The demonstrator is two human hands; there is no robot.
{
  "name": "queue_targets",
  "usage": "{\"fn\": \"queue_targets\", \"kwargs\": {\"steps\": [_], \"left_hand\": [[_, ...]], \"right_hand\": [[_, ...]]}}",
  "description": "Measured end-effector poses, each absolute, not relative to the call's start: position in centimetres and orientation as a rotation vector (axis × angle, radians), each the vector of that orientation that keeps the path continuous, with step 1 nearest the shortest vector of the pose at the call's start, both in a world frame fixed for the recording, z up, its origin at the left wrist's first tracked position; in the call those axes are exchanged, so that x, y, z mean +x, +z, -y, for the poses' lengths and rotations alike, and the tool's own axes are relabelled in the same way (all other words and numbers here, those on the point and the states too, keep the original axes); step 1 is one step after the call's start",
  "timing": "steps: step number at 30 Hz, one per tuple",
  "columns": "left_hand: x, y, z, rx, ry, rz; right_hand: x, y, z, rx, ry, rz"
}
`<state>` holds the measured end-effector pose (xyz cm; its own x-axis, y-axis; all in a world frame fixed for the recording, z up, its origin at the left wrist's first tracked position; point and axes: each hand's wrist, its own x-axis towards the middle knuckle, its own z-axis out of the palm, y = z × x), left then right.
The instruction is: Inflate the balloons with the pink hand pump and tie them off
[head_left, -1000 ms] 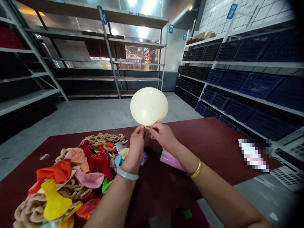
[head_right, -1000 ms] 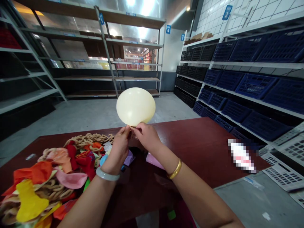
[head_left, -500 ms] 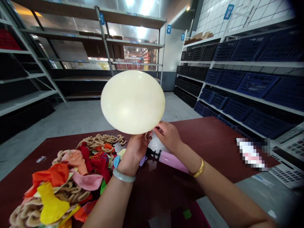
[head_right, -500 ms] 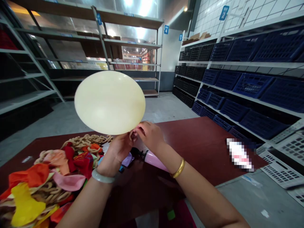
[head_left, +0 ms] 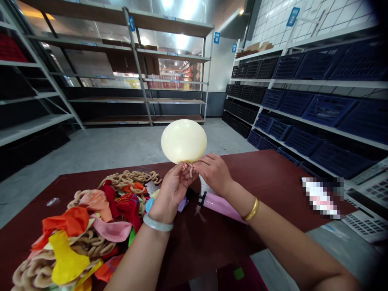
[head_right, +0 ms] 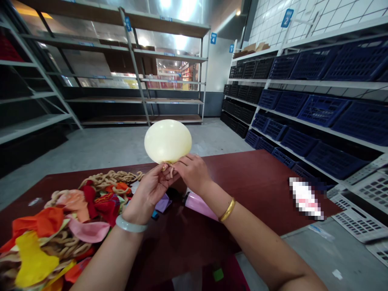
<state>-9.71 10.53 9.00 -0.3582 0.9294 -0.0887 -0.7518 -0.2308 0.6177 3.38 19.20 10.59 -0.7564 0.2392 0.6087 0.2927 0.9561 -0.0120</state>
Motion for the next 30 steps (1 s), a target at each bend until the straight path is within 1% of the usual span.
{"fn": "queue_targets", "kwargs": {"steps": [6, 10, 14, 18, 25, 27, 30], "left_hand": [[-9.5, 8.5, -10.8, 0.362, 1.875, -0.706], [-9.2, 8.2, -11.0, 0.364, 1.945, -0.759], [-9.3, 8.0, -11.1, 0.386, 1.931, -0.765], [-9.1, 7.8, -11.2, 0.452, 1.93, -0.73], [-8.4, 8.2, -11.2, 0.463, 1.971, -0.809], [-8.3, 8.4, -11.1, 0.463, 1.966, -0.811], [-8.2, 8.6, -11.1, 0.446, 1.969, -0.806]], "right_hand": [[2.8, 11.2, -18.8, -0.324, -0.311, 2.514], [2.2, 11.7, -18.1, -0.435, -0.293, 2.534], [1.8, 11.3, -17.8, -0.554, -0.133, 2.505], [1.4, 10.4, -17.8, -0.741, 0.104, 2.335], [0.7, 10.3, -17.8, -0.985, 0.51, 2.089], [0.6, 10.3, -17.7, -0.99, 0.594, 2.004], [0.4, 9.9, -17.5, -0.908, 0.616, 1.96]]}}
